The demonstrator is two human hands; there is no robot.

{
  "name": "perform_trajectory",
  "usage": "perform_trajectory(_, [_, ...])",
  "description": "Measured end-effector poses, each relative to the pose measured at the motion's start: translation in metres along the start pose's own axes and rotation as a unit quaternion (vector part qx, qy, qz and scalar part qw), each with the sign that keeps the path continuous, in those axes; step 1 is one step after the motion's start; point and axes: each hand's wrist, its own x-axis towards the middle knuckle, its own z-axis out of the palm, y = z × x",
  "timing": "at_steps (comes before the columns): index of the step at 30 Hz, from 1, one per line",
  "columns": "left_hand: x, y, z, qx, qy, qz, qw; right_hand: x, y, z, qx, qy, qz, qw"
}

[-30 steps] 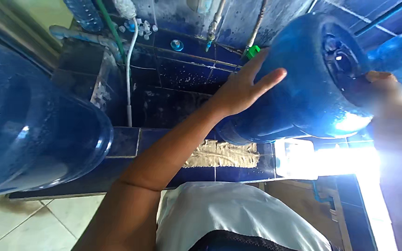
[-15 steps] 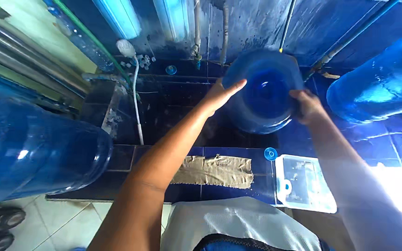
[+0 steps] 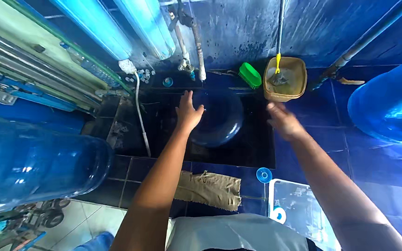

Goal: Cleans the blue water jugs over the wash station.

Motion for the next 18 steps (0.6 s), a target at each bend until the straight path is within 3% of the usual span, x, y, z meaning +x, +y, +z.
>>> perform_trajectory(2, [-0.007,0.021,0.011,0.088,-0.028,0.011,0.996,0.016,-0.009,-0.051,0.082,0.146,-0.047,0.985])
perform_trajectory(5, [-0.007,0.032,0.031,0.158,-0.059,-0.022,0.985,0.060,-0.004,-0.141,0.220,0.305,-0.012,0.927])
perform_trajectory(7, [-0.011,0.023,0.030,0.169,-0.083,0.030,0.982,0.089,0.006,-0.190,0.312,0.336,0.013,0.889])
perform_trajectory(9, [-0.025,0.007,0.017,0.174,-0.128,0.146,0.966,0.106,-0.003,-0.208,0.371,0.356,-0.012,0.858])
perform_trajectory(11, [-0.037,-0.017,-0.006,0.172,-0.198,0.237,0.935,0.106,-0.024,-0.193,0.282,0.385,-0.069,0.876])
perform_trajectory(13, [-0.038,-0.037,-0.030,0.108,-0.241,0.216,0.940,0.102,-0.034,-0.176,0.049,0.362,-0.133,0.921])
perform_trajectory(15, [-0.032,-0.041,-0.039,0.068,-0.210,0.149,0.964,0.104,-0.031,-0.167,-0.125,0.368,-0.147,0.909])
perform_trajectory(18, [-0.013,-0.013,-0.015,0.143,-0.124,0.113,0.975,0.105,-0.033,-0.164,-0.177,0.385,-0.132,0.896])
